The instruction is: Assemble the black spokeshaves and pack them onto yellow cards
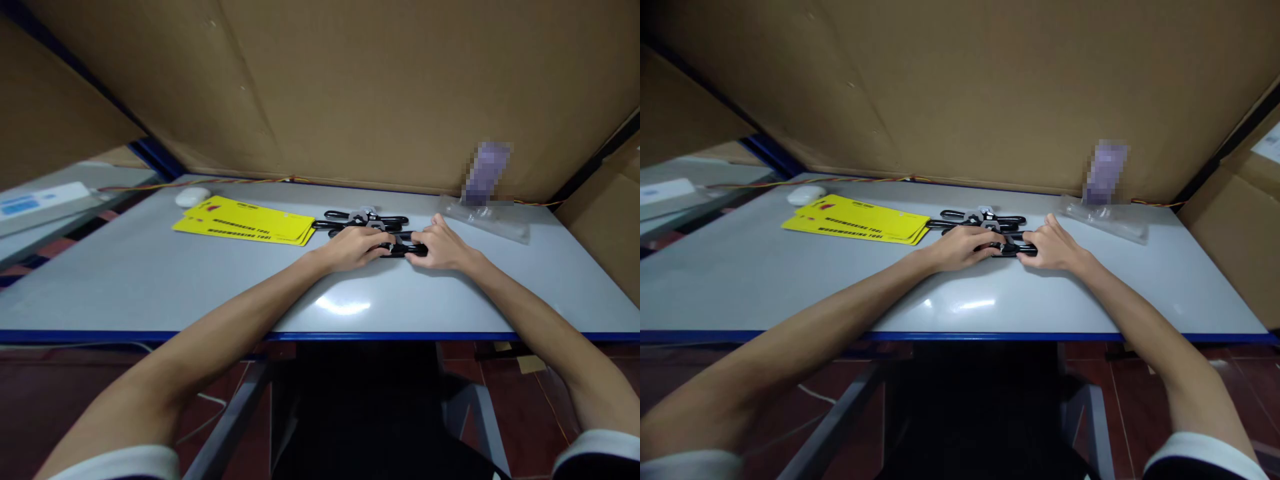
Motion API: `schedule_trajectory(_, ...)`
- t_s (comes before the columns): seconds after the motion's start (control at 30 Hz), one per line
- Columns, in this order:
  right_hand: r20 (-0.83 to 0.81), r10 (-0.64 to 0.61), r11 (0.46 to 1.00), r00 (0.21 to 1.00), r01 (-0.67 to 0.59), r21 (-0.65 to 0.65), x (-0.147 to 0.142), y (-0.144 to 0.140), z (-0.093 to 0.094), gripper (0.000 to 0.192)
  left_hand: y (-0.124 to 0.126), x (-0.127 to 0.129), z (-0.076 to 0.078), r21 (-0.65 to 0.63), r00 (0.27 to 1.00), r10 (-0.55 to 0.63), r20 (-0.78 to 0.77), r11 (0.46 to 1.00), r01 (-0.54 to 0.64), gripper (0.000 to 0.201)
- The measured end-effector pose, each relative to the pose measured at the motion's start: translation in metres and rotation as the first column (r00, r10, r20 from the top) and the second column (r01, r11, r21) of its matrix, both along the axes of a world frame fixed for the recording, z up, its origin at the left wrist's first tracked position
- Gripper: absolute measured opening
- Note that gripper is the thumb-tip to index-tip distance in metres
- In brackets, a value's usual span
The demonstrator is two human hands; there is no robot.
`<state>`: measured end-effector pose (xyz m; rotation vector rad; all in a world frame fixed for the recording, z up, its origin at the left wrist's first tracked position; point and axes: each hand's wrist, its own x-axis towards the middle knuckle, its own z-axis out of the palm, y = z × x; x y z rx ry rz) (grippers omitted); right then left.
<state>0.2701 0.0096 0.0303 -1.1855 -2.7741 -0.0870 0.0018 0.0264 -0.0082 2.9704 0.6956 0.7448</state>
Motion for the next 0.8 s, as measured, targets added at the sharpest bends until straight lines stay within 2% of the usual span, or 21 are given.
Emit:
schedule_trajectory(0.2,-0.077,-0.048,0.998,0.996,0.044,-0.055,0.012,-0.003,-0.010,0.039,-0.001,0.009,0.001,-0.008,0.997,0.025,-0.074,1.000,-0.025,0.038)
schedule_trajectory(0.33,-0.091,-0.082,0.994,0.993,0.075,-0.079,0.013,-0.004,-0.009,0.038,-0.001,0.010,0.005,-0.068,0.997,0.021,-0.080,0.997,-0.027,0.036)
schedule_trajectory(0.47,-0.126,-0.054,0.993,0.991,0.040,-0.111,0.012,-0.006,-0.007,0.036,-0.001,0.009,0.004,-0.064,0.998,0.013,-0.062,0.998,-0.017,0.033)
schedule_trajectory(0.57,-0.139,-0.016,0.992,0.990,-0.003,-0.129,0.010,-0.007,-0.009,0.033,0.001,0.007,0.003,0.009,0.995,0.002,-0.100,1.000,-0.001,0.034)
schedule_trajectory(0.63,-0.145,0.005,0.993,0.989,-0.022,-0.120,0.010,-0.006,-0.011,0.033,0.003,0.006,0.006,0.104,0.987,0.010,-0.160,0.995,0.007,0.036)
schedule_trajectory(0.7,-0.146,0.003,0.994,0.989,-0.018,-0.106,0.010,-0.005,-0.013,0.033,0.007,0.007,0.013,0.219,0.972,0.016,-0.235,0.975,0.037,0.036)
schedule_trajectory(0.8,-0.127,-0.024,0.994,0.992,0.010,-0.109,0.010,-0.004,-0.014,0.032,0.013,0.010,0.024,0.354,0.940,-0.016,-0.341,0.924,0.145,0.036)
